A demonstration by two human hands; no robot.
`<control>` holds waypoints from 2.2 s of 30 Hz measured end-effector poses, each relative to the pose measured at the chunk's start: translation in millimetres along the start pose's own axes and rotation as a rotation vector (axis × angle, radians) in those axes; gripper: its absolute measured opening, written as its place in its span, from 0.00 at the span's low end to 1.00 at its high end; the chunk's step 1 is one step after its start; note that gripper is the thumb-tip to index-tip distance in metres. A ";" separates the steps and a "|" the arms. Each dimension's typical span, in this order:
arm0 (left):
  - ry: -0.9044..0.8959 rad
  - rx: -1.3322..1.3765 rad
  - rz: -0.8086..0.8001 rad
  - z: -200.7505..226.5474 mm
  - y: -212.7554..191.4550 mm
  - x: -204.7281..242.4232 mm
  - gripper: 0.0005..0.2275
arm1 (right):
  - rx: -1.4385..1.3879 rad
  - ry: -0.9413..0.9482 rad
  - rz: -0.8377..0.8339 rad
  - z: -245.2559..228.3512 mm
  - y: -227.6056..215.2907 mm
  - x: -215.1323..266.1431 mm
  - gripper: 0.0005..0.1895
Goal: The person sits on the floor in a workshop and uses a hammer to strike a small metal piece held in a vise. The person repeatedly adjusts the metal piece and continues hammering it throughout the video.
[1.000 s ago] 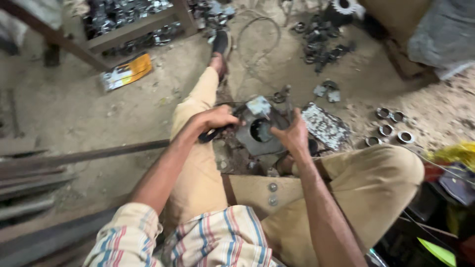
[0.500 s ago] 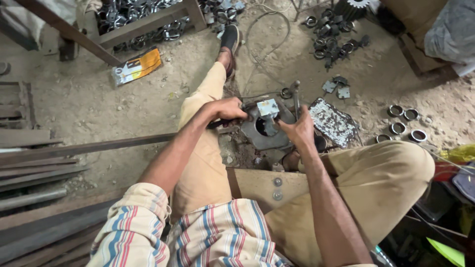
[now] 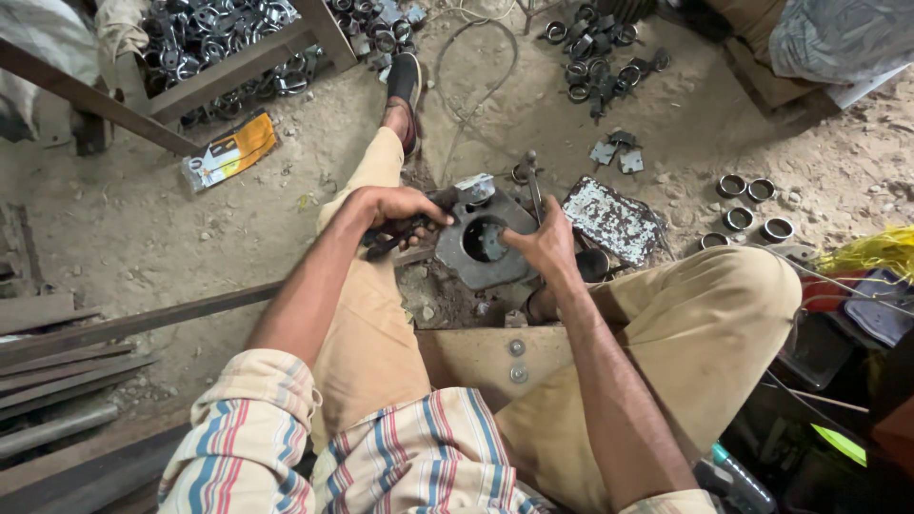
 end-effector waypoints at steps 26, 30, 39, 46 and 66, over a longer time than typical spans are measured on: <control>0.435 -0.819 0.828 -19.1 -26.4 -55.0 0.29 | 0.283 -0.329 0.123 -13.9 -35.6 -8.9 0.15; 0.506 -0.620 0.880 -26.4 -17.6 -52.4 0.27 | 0.274 -0.524 0.159 -50.5 -51.0 20.3 0.08; 0.587 -0.538 0.907 -20.5 -3.0 -37.0 0.29 | 0.146 -0.423 0.015 -118.6 -45.3 75.2 0.23; 0.523 -0.515 0.888 -22.2 1.5 -27.8 0.28 | 0.296 -0.491 -0.117 -143.1 -24.4 91.8 0.23; 0.628 -0.456 0.885 -26.2 7.4 -25.5 0.19 | 0.405 -0.312 -0.385 -108.9 -16.4 66.9 0.27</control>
Point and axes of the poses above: each hand's wrist, its own x-axis away from the middle knuckle, its own y-axis out of the palm, z = x × y, the point moved 5 cm from there along -x, towards the middle knuckle, and after that the axes turned 2 degrees about y, right-handed, at the moved point
